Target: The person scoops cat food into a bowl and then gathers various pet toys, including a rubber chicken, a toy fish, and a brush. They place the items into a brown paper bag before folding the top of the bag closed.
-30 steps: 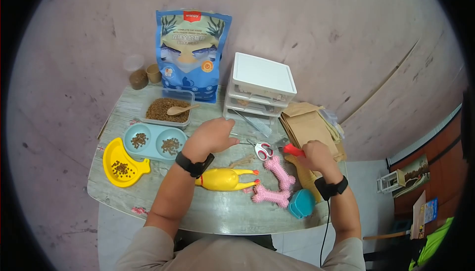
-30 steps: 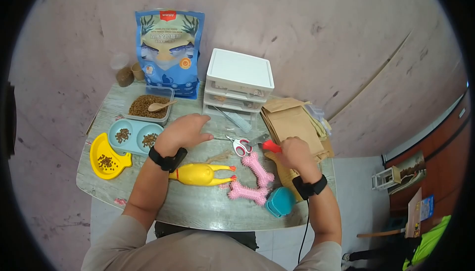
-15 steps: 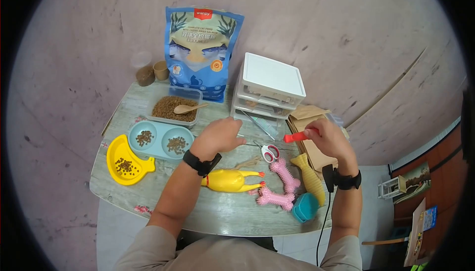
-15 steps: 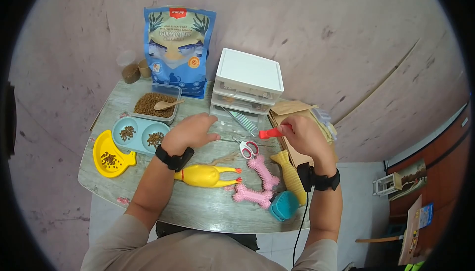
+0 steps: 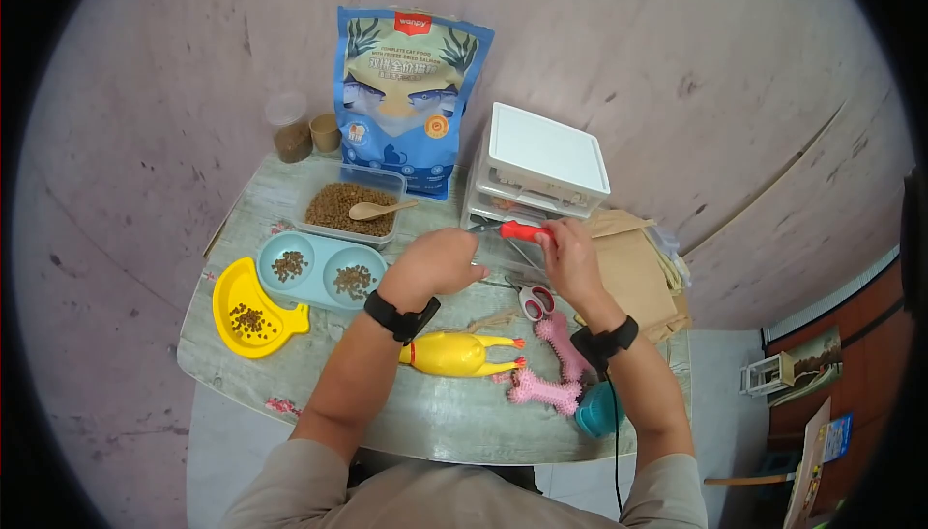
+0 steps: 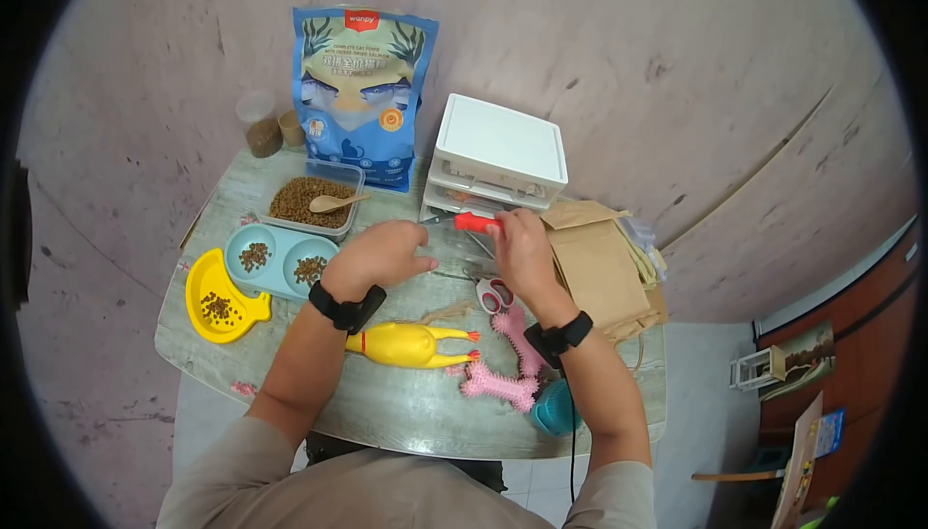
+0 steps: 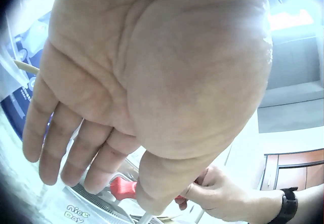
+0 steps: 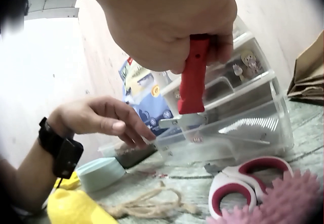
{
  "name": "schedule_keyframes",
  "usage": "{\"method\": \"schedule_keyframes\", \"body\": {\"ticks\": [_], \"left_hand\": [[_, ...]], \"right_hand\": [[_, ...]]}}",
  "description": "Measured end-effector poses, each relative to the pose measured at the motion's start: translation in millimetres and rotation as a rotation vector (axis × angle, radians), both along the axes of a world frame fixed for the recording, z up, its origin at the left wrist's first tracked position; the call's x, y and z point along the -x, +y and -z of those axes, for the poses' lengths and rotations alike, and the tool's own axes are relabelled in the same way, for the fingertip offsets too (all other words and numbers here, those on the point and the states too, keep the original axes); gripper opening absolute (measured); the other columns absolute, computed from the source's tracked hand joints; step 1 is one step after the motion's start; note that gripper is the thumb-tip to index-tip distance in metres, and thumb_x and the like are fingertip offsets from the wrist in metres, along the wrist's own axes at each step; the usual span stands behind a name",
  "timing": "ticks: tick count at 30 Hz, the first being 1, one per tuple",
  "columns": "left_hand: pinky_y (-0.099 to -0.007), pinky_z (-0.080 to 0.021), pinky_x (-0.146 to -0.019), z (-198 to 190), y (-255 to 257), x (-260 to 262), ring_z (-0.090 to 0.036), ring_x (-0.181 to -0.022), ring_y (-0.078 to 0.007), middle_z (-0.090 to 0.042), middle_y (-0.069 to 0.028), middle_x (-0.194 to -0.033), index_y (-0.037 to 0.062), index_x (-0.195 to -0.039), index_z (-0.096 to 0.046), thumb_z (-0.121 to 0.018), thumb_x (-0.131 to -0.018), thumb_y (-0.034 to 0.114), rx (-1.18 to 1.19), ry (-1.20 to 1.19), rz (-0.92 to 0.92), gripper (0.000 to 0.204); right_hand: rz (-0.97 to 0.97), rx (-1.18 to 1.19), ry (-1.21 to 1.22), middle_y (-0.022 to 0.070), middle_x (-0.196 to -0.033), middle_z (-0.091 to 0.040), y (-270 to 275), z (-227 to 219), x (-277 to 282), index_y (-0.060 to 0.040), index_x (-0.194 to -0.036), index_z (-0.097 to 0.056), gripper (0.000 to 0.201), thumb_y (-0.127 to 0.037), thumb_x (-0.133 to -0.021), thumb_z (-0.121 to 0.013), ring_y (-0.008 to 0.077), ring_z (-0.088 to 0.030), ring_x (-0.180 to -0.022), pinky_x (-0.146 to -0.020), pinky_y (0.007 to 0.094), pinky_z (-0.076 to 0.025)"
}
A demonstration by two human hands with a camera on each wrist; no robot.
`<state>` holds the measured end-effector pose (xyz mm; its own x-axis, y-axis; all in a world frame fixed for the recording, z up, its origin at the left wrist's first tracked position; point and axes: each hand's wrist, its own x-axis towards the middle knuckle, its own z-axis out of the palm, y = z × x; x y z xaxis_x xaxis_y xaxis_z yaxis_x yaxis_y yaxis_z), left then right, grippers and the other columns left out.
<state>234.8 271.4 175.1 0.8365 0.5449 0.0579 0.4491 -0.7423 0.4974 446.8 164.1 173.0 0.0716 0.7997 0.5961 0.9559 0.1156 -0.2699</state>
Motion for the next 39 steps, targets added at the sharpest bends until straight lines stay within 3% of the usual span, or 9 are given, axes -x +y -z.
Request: {"method": "schedule_keyframes", "body": {"ticks": [17, 20, 22, 26, 28, 32, 34, 37, 39], "left_hand": [[-0.0457, -0.05, -0.081, -4.3, -1.8, -2.2, -0.064, -0.093, -0.0388, -0.068, -0.0217, -0.093, -0.0015, -0.093, -0.068, -0.071, -0.081, 0.035, 0.034, 0.004, -0.039, 0.038], [-0.0451, -0.05, -0.082, -5.9, -0.4, 1.2, -0.064, -0.093, -0.0386, -0.068, -0.0217, -0.094, -0.0013, -0.095, -0.068, -0.071, -0.081, 0.035, 0.029, 0.016, -0.044, 0.039], [-0.0467, -0.051, -0.082, -3.6, 0.7, 0.4, -0.064, -0.094, -0.0394, -0.068, -0.022, -0.094, -0.002, -0.091, -0.068, -0.071, -0.082, 0.036, 0.037, 0.001, -0.04, 0.039], [-0.0466, -0.051, -0.082, -4.5, -1.3, -1.4, -0.064, -0.093, -0.0392, -0.068, -0.0219, -0.094, -0.0021, -0.09, -0.068, -0.07, -0.082, 0.037, 0.019, -0.001, -0.045, 0.04], [-0.0467, -0.051, -0.081, -5.9, -2.3, -0.9, -0.064, -0.093, -0.0392, -0.067, -0.022, -0.094, -0.0019, -0.09, -0.068, -0.07, -0.082, 0.037, 0.031, 0.003, -0.05, 0.04], [-0.0468, -0.051, -0.081, -2.3, -1.7, -0.7, -0.064, -0.093, -0.0393, -0.067, -0.022, -0.094, -0.0016, -0.09, -0.067, -0.071, -0.082, 0.037, 0.005, -0.019, -0.039, 0.039], [-0.0468, -0.051, -0.081, -1.2, -0.7, 0.8, -0.064, -0.093, -0.0396, -0.067, -0.0221, -0.094, -0.0013, -0.09, -0.067, -0.071, -0.081, 0.037, 0.002, -0.037, -0.032, 0.039], [-0.0469, -0.051, -0.082, 3.7, 1.9, 0.5, -0.064, -0.094, -0.0398, -0.067, -0.0221, -0.095, -0.0009, -0.09, -0.067, -0.071, -0.081, 0.037, 0.002, -0.062, -0.035, 0.039], [-0.0458, -0.051, -0.082, -0.5, 1.7, -0.7, -0.064, -0.094, -0.0389, -0.068, -0.0215, -0.096, -0.0007, -0.094, -0.067, -0.071, -0.081, 0.036, 0.023, -0.027, -0.042, 0.04]], "right_hand": [[0.03, -0.072, -0.033, 0.0173, -0.096, -0.062, 1.0, 22.8, -2.8, 0.0027, -0.101, -0.064, 0.02, -0.01, -0.087, -0.066, 0.0368, -0.06, -0.087, -0.079, 0.0422, -0.049], [0.02, 0.013, 0.007, 0.0178, -0.092, -0.064, -0.4, 17.7, -9.0, 0.0012, -0.096, -0.066, 0.017, -0.01, -0.085, -0.068, 0.0368, -0.062, -0.085, -0.078, 0.0432, -0.05], [0.004, 0.249, -0.143, 0.0178, -0.088, -0.065, -5.8, 21.5, -19.6, 0.0, -0.09, -0.068, 0.016, -0.014, -0.082, -0.069, 0.0366, -0.064, -0.082, -0.075, 0.0439, -0.051], [0.013, 0.393, -0.248, 0.0196, -0.086, -0.065, -2.2, 24.9, -26.4, 0.0, -0.093, -0.069, 0.02, -0.016, -0.081, -0.068, 0.0375, -0.063, -0.084, -0.075, 0.0463, -0.051], [0.041, 0.489, -0.255, 0.0167, -0.081, -0.065, 5.2, 22.2, -23.0, -0.0027, -0.087, -0.072, 0.018, -0.019, -0.082, -0.068, 0.0361, -0.064, -0.079, -0.073, 0.0455, -0.051], [0.023, 0.324, -0.185, 0.0153, -0.078, -0.065, 13.7, 26.9, -17.7, -0.0038, -0.081, -0.072, 0.015, -0.018, -0.08, -0.069, 0.0358, -0.064, -0.075, -0.072, 0.0451, -0.051], [-0.002, 0.258, -0.329, 0.0148, -0.079, -0.066, 16.5, 24.3, -15.3, -0.0032, -0.081, -0.071, 0.014, -0.017, -0.079, -0.069, 0.0347, -0.064, -0.076, -0.072, 0.0452, -0.051], [-0.013, 0.165, -0.309, 0.0147, -0.079, -0.065, 5.3, 11.2, 0.8, -0.0025, -0.078, -0.07, 0.012, -0.014, -0.079, -0.068, 0.0338, -0.064, -0.077, -0.071, 0.0459, -0.051], [-0.121, 0.237, -0.213, 0.0143, -0.079, -0.066, -6.7, 3.5, 10.9, -0.0024, -0.076, -0.07, 0.011, -0.013, -0.079, -0.067, 0.0332, -0.064, -0.078, -0.071, 0.0452, -0.052]]}}
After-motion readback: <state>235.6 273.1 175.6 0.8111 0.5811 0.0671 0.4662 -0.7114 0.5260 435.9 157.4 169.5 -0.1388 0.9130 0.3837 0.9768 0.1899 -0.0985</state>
